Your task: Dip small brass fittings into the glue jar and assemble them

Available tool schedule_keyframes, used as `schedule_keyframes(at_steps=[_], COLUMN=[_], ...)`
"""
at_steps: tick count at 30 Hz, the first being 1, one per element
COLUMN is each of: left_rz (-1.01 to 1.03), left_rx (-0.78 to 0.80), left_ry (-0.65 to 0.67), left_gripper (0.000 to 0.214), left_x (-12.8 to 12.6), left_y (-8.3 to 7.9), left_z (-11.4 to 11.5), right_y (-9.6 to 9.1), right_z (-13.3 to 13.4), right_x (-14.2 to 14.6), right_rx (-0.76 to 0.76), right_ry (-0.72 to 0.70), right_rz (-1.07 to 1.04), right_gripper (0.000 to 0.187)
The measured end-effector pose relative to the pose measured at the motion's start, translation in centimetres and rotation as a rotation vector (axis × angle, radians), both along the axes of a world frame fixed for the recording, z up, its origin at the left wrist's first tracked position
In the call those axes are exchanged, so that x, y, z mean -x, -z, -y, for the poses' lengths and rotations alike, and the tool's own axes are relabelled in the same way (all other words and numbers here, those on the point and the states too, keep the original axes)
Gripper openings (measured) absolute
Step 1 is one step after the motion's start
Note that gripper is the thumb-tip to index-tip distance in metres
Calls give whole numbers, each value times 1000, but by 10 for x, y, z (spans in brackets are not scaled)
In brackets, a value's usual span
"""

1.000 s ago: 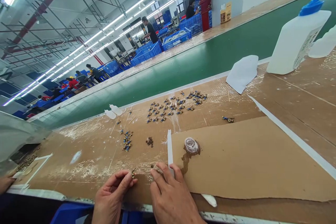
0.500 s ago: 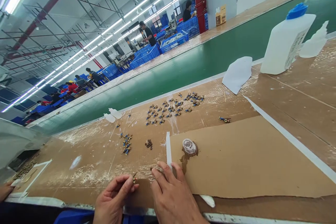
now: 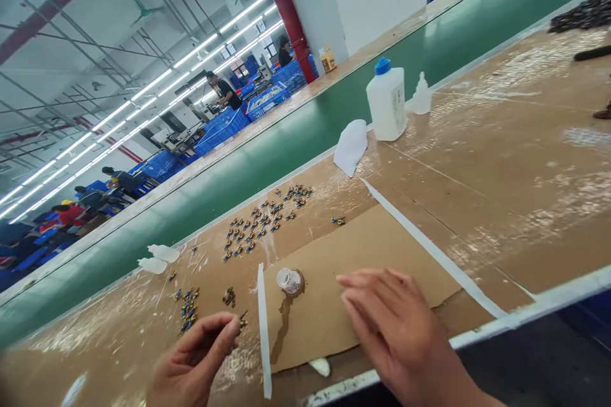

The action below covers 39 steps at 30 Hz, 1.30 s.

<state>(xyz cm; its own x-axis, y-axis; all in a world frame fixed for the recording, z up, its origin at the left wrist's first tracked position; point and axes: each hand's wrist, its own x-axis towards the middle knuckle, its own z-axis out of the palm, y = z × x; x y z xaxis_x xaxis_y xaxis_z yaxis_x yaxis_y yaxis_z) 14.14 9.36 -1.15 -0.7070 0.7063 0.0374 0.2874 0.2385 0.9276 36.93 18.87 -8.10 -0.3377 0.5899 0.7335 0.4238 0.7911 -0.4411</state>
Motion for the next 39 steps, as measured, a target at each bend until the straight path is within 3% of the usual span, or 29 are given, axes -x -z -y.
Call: schedule_keyframes(at_steps=[4,7,18,39], left_rz=[-205,-314,-483,-555], left_rx=[158,237,314,373], left_ry=[219,300,326,349], left_gripper=[31,30,26,26], left_x=[-4,-1,-8,-7], left_y=[-8,-6,-4,-3], left_z=[-32,-49,-68,-76], right_y=[9,12,7,6], right_z=[-16,-17,-16,-16], right_x=[-3,-1,-2,-3], right_rx=[38,73,167,209], right_ry=[71,83,52,45], right_rz=[-47,-88,-174,-183], right_gripper=[11,13,13,13])
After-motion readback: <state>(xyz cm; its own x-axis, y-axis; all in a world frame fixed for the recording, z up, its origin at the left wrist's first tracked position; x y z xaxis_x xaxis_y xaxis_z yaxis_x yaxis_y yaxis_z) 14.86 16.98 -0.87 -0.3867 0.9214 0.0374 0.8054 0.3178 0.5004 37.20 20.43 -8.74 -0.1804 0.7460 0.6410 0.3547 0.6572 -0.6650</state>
